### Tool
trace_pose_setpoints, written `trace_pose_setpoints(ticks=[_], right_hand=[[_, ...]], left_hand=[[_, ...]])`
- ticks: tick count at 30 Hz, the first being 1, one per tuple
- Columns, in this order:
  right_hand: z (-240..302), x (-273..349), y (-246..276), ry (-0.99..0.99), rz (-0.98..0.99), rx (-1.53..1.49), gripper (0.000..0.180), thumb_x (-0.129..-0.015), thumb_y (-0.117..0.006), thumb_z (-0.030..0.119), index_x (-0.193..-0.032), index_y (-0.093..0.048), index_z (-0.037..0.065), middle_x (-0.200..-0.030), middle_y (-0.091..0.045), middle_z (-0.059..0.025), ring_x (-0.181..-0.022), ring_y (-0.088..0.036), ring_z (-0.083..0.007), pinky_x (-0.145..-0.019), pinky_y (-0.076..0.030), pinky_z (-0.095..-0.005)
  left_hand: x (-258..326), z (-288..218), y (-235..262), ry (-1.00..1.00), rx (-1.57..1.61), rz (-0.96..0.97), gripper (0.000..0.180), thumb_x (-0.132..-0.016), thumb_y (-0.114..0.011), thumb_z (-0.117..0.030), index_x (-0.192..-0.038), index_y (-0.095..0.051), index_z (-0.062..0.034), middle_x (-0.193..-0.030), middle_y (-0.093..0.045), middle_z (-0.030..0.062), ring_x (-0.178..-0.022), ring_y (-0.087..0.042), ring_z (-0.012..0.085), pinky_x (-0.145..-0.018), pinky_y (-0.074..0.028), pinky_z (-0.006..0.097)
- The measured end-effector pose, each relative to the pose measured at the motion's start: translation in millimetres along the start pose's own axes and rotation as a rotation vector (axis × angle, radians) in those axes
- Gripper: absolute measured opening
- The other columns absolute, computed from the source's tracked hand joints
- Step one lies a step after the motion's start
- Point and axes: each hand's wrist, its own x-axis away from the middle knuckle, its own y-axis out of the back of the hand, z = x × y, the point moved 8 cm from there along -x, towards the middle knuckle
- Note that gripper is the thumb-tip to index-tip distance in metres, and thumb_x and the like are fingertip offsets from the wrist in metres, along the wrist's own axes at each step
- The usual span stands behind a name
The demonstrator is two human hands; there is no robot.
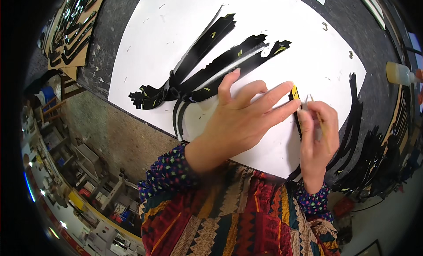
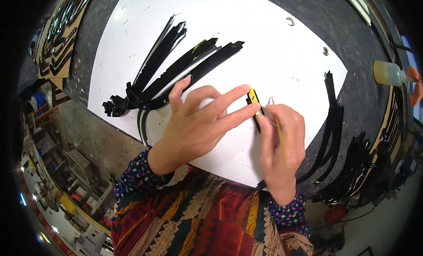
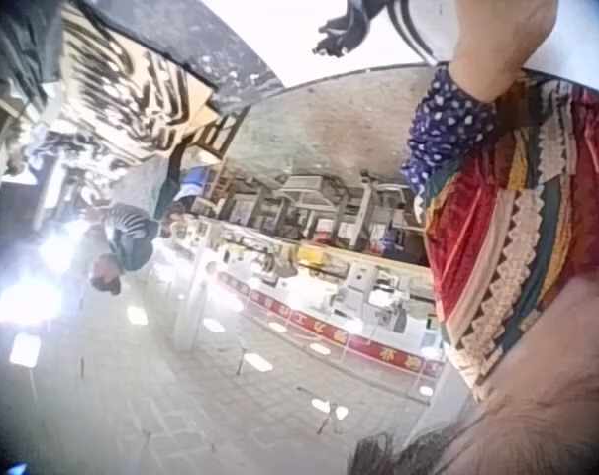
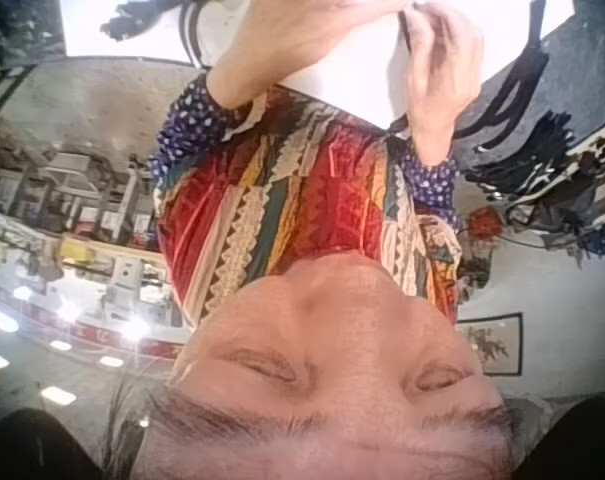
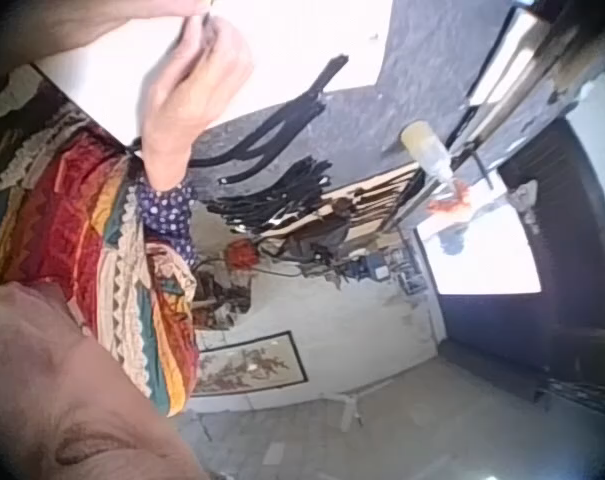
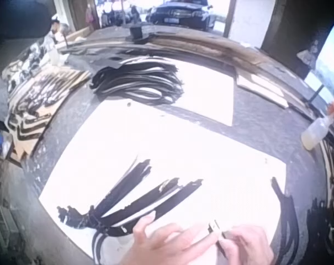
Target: The recorder is applying glue to the ends of black shoe components using a small brush on a workbench.
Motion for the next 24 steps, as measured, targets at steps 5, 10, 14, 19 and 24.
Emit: trace_pose_setpoints(ticks=[5,10,14,19,24], right_hand=[[1.1,3.0,-2.7,0.06,0.021,0.092,0.028,-0.083,-0.073,-0.007,-0.108,-0.062,-0.003,-0.101,-0.064,-0.0148,-0.088,-0.062,-0.0293,-0.077,-0.05,-0.0369],[-9.2,7.5,3.5,0.0,-0.024,0.026,0.02,-0.088,-0.067,-0.008,-0.105,-0.061,-0.002,-0.098,-0.062,-0.0143,-0.086,-0.062,-0.027,-0.072,-0.051,-0.0331],[-15.9,4.0,18.8,-0.069,-0.114,0.102,0.014,-0.092,-0.064,-0.005,-0.105,-0.061,-0.003,-0.102,-0.062,-0.013,-0.084,-0.062,-0.025,-0.07,-0.051,-0.0295],[-4.1,8.8,17.9,0.01,-0.108,0.157,0.023,-0.088,-0.07,-0.005,-0.109,-0.061,-0.002,-0.105,-0.064,-0.0149,-0.09,-0.061,-0.0293,-0.076,-0.051,-0.036],[0.8,15.5,-2.0,0.08,-0.008,0.066,0.032,-0.08,-0.075,-0.007,-0.108,-0.062,-0.001,-0.101,-0.064,-0.0155,-0.09,-0.06,-0.0313,-0.082,-0.046,-0.0393]], left_hand=[[-1.6,-1.8,4.7,-0.034,-0.017,-0.033,0.052,-0.084,-0.065,-0.006,-0.131,-0.066,-0.0283,-0.138,-0.056,-0.0095,-0.104,-0.05,0.0113,-0.111,-0.02,0.045],[-0.8,2.7,4.0,-0.001,-0.017,-0.028,0.052,-0.085,-0.066,-0.004,-0.133,-0.063,-0.023,-0.135,-0.057,-0.0056,-0.106,-0.052,0.0138,-0.109,-0.024,0.043],[-2.2,10.4,5.6,0.124,0.117,-0.082,0.04,-0.088,-0.066,-0.006,-0.127,-0.062,-0.0159,-0.125,-0.058,0.0002,-0.111,-0.051,0.0201,-0.105,-0.027,0.045],[-10.0,8.5,2.9,0.217,0.13,-0.104,0.035,-0.089,-0.065,-0.008,-0.124,-0.06,-0.0138,-0.119,-0.056,0.0019,-0.113,-0.048,0.0239,-0.101,-0.028,0.046],[-21.3,5.4,2.8,0.313,0.14,-0.089,0.022,-0.09,-0.068,-0.011,-0.112,-0.066,-0.0103,-0.112,-0.06,0.0029,-0.1,-0.052,0.0233,-0.092,-0.032,0.038]])
